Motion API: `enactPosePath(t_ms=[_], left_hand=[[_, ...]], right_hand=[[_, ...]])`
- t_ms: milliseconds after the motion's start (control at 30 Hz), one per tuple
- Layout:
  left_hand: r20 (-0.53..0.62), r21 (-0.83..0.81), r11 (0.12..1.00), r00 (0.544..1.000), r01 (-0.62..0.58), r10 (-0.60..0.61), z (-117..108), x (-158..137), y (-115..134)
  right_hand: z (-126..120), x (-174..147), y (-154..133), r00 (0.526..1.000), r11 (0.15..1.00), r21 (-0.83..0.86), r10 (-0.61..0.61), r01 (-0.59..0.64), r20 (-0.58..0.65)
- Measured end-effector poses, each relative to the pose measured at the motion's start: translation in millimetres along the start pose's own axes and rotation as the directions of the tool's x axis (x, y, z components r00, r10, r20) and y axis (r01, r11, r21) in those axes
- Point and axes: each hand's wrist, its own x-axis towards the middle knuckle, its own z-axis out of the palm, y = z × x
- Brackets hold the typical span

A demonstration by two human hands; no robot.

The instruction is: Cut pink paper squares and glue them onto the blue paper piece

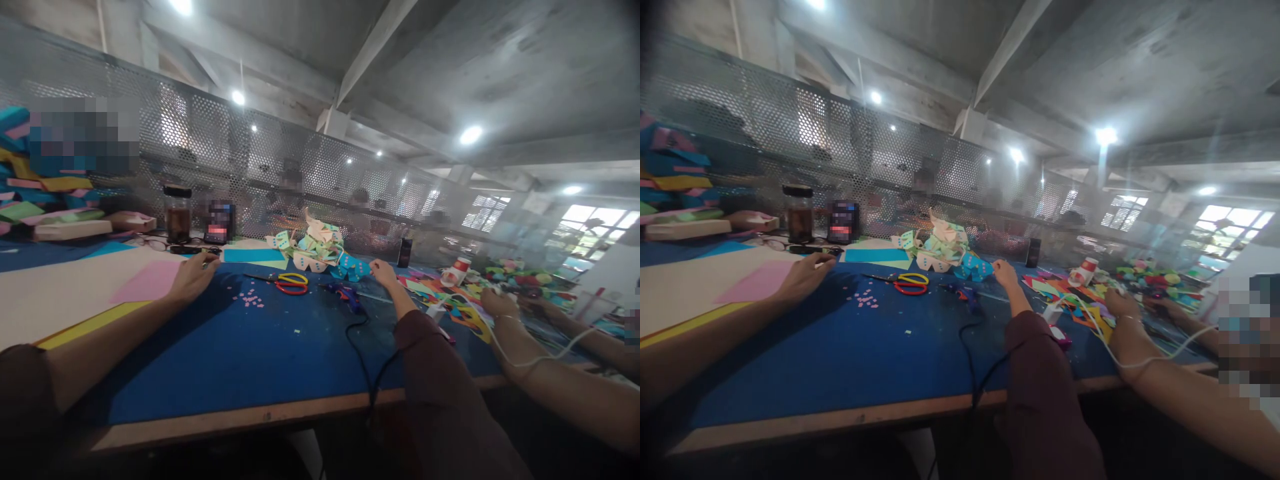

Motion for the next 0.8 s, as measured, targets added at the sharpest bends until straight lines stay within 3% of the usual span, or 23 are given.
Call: enactPosePath(t_ms=[400, 800], left_hand=[[-0.041, -0.039, 0.995, 0.996, -0.087, 0.085, 7, 2, -9], [-0.069, -0.069, 0.987, 0.988, -0.143, 0.139, 11, 6, -17]], right_hand=[[1, -2, -14, 0.999, 0.999, -0.045, 0.015, -0.018, -0.051], [1, 7, -18, 0.999, 0.988, -0.145, 0.041, -0.043, -0.016]])
